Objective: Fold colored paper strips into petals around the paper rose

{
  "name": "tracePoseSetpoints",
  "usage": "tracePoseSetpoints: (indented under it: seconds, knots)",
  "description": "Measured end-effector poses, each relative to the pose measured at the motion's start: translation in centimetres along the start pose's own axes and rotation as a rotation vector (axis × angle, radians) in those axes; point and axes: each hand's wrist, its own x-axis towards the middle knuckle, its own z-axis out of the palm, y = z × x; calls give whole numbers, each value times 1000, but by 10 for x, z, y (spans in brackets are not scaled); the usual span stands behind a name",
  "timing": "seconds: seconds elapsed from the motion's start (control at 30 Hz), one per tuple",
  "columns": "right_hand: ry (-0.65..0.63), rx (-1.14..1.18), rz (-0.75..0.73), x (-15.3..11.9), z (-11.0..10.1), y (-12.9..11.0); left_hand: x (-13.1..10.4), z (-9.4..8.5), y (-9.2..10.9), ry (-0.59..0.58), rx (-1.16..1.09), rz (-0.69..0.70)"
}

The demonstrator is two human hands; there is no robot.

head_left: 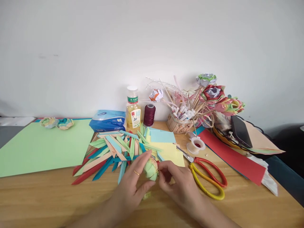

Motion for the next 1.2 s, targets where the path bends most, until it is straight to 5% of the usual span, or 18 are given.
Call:
tracePoseSetpoints:
  seconds: [0.5,0.73,0.9,1.03,1.2]
  knots:
    - [-25,88,-4,3,-2,1,1,0,1,-18,93,63]
    - [-82,210,269,5,-2,1,2,5,3,41,91,48]
    - [-111,288,327,9,-4,0,1,7,1,61,81,106]
    - [-133,269,280,7,-3,0,1,6,0,38,60,100]
    - [-72,99,32,-1,0,9,3,4,3,-15,0,-33]
